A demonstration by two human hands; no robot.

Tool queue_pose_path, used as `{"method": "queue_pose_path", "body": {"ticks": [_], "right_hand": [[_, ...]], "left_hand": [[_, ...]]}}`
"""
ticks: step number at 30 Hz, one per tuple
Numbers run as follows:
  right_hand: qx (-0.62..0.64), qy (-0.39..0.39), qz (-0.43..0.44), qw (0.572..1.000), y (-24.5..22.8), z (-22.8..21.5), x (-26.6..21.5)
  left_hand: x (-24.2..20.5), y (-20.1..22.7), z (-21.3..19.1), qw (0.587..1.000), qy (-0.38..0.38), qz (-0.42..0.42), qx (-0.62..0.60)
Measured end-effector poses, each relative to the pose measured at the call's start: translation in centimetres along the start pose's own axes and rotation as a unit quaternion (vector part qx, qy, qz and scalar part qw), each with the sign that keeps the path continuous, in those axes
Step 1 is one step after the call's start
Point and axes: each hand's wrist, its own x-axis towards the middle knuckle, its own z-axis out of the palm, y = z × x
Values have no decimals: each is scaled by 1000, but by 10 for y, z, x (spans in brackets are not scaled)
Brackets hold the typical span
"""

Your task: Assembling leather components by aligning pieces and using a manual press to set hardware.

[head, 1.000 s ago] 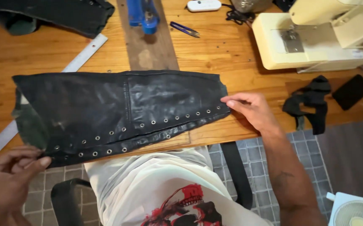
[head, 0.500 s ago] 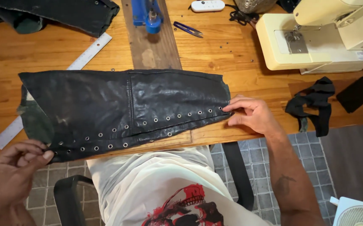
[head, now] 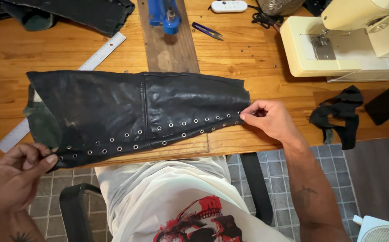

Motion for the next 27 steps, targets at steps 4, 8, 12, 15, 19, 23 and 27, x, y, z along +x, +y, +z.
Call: {"method": "queue_pose_path", "body": {"ticks": [4, 8, 12, 15, 19, 23, 27], "right_hand": [[-32, 26, -9, 999, 12, 5, 5], [-36, 20, 0, 999, 12, 7, 2], [-47, 35, 7, 998, 12, 7, 1], [-47, 42, 11, 998, 17, 9, 1], [-38, 39, 4, 999, 7, 8, -2], [-54, 36, 9, 998, 9, 8, -2], [-59, 48, 12, 997, 14, 9, -1]], "left_hand": [[-4, 25, 12, 993, 33, -34, 110], [-6, 22, 12, 994, 31, 3, 109], [-2, 18, 11, 999, 1, 26, 20], [-4, 23, 14, 1000, -3, 21, 21], [-2, 24, 18, 1000, -4, 27, 1], [-4, 28, 21, 999, 4, 35, 22], [-1, 20, 17, 999, 2, 30, -10]]}}
